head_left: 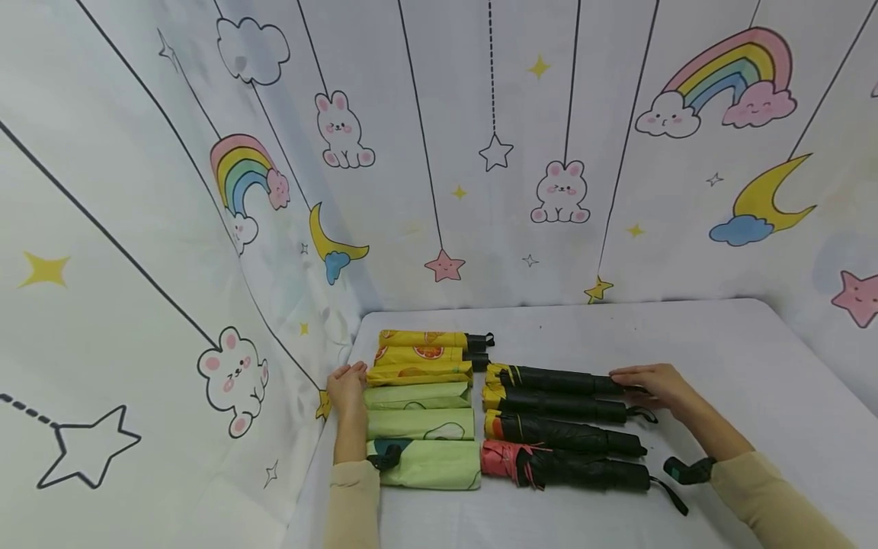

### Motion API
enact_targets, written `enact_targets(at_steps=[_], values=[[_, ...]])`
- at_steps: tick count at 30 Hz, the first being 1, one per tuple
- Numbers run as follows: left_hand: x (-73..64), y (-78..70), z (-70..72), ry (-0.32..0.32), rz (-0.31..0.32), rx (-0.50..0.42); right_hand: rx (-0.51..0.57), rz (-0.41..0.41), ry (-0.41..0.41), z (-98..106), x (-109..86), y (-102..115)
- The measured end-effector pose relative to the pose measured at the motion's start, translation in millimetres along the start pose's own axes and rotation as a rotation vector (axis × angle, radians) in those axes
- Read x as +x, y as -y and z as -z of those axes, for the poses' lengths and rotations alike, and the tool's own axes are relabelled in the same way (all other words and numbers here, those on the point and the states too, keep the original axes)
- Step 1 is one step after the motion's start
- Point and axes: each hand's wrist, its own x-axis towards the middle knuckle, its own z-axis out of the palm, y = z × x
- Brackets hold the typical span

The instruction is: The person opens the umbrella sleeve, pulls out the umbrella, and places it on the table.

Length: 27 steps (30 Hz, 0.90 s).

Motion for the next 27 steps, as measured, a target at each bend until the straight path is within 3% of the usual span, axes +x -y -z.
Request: enact_targets(at_steps=[4,9,27], values=[[2.7,-1.9,0.3,-0.002,-0.007,0.004,-0.093,0.048,-0.03,-1,0.0,8],[3.3,-2.7,0.4,0.015,-0.015,0.008,-0.129,0.128,-0.07,-9,1.3,20],[2.5,-9.3,-0.3,0.036,-0.038,0.019,0.073,0.232,0.037,-64,27.7,79]])
